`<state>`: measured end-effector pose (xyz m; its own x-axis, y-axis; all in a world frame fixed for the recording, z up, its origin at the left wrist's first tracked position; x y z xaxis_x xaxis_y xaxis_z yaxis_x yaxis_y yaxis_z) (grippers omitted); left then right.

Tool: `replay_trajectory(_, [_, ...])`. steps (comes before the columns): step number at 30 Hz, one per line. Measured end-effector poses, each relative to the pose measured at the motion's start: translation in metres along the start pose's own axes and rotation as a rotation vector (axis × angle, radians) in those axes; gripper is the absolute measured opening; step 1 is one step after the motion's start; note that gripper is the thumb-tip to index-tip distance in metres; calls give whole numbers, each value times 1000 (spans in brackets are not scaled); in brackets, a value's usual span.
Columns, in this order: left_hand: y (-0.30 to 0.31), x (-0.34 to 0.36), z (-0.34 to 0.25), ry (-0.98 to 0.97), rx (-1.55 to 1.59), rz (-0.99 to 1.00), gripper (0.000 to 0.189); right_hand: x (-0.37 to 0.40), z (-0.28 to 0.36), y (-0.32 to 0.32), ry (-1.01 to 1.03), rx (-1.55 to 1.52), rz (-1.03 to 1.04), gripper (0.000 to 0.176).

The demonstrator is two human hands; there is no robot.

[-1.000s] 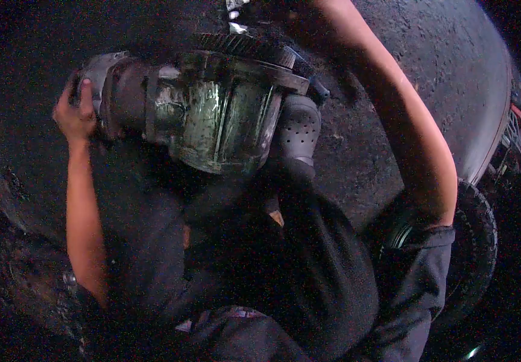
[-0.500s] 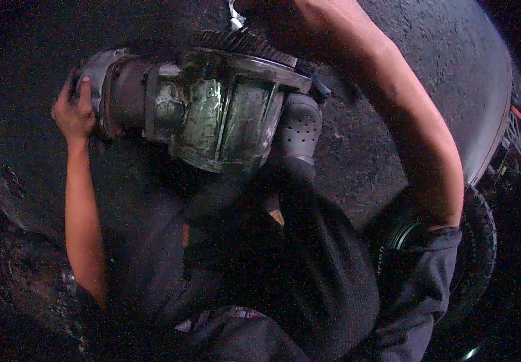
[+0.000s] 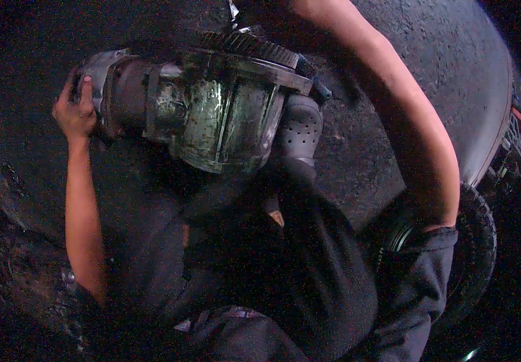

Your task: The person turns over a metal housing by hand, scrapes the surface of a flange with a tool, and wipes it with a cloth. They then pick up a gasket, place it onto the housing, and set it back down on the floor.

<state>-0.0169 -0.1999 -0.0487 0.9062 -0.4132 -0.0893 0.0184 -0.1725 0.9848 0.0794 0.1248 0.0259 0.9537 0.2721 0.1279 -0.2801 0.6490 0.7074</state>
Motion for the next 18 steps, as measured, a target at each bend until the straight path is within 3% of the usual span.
replay_trajectory(2, [1,1,1,16,7,26,42,-4,1,-5,-4,-2,116,8])
replay_trajectory(11, [0,1,-2,48,14,44,44,-9,23,2,-18,322,218,5])
replay_trajectory(14, [3,0,-7,35,-1,45,45,-15,13,-14,-69,271,265,5])
replay_trajectory(16, [3,0,-7,37,-12,40,45,-11,26,-24,58,285,154,5])
replay_trajectory(17, [3,0,-7,42,-21,36,45,-21,27,-30,-229,365,471,3])
replay_trajectory(18, [3,-1,-6,41,-22,34,45,-19,16,-30,-228,366,468,3])
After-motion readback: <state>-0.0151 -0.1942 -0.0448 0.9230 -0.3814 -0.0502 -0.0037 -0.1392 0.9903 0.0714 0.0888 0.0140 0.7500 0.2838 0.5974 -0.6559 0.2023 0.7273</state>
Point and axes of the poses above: each hand's wrist, its own x-axis away from the middle knuckle, its own y-axis out of the back of the hand, z = x × y, the point moved 5 cm from there along -x, towards the middle knuckle, and after that the axes turned 9 degrees about -x, right-handed, at the moved point
